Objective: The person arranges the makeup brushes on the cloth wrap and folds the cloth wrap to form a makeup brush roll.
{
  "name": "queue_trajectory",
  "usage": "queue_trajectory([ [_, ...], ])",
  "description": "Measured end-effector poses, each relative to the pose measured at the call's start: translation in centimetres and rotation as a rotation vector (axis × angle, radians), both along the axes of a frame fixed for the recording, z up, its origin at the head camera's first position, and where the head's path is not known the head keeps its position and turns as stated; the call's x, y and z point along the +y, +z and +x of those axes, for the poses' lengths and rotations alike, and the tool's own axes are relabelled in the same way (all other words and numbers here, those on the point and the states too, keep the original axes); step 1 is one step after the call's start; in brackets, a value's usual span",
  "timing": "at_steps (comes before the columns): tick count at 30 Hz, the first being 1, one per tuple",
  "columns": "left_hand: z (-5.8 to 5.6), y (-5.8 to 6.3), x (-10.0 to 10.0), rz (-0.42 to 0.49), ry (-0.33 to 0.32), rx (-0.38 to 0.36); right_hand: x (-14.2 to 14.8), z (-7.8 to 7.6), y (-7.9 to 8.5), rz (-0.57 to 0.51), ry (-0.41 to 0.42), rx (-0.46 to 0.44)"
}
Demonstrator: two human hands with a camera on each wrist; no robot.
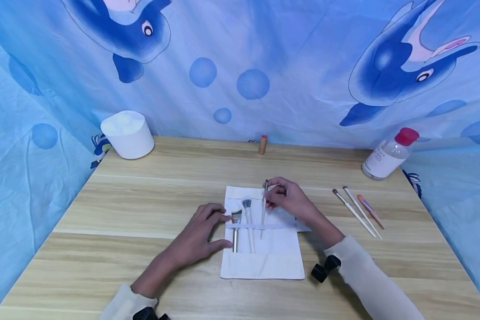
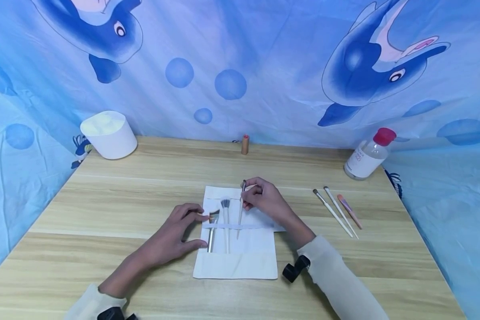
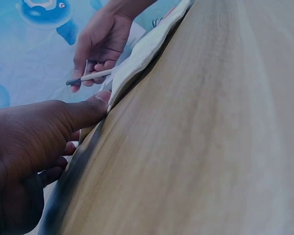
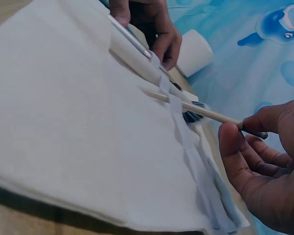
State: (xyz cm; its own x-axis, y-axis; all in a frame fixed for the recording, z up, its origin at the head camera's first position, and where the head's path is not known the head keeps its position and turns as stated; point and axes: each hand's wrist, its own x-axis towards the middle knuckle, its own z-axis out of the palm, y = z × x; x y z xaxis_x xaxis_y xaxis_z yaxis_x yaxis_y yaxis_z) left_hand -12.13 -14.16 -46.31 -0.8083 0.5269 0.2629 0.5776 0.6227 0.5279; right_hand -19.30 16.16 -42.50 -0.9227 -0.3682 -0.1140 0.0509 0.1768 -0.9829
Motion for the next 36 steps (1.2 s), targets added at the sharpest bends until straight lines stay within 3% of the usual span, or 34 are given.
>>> queue_trajectory([
  [11,0.03,-0.12,-0.04,0.001,0.004,-0.001,-0.15,0.45,0.05,-0.014,0.074,-0.013],
  [19,0.03,-0.12,0.02,0.014,0.007,0.012,-0.08,-0.11,0.37,-0.056,0.046,-0.048],
  [25,0.03,-0.19,0.01,0.012,0.006,0.002,-0.12,-0.05,0.35,-0.015,0.031,-0.082],
  [36,-0.07,-0.13,0.03,0.009,0.004,-0.011,-0.14,0.25,0.11,0.129,0.110,-0.103],
])
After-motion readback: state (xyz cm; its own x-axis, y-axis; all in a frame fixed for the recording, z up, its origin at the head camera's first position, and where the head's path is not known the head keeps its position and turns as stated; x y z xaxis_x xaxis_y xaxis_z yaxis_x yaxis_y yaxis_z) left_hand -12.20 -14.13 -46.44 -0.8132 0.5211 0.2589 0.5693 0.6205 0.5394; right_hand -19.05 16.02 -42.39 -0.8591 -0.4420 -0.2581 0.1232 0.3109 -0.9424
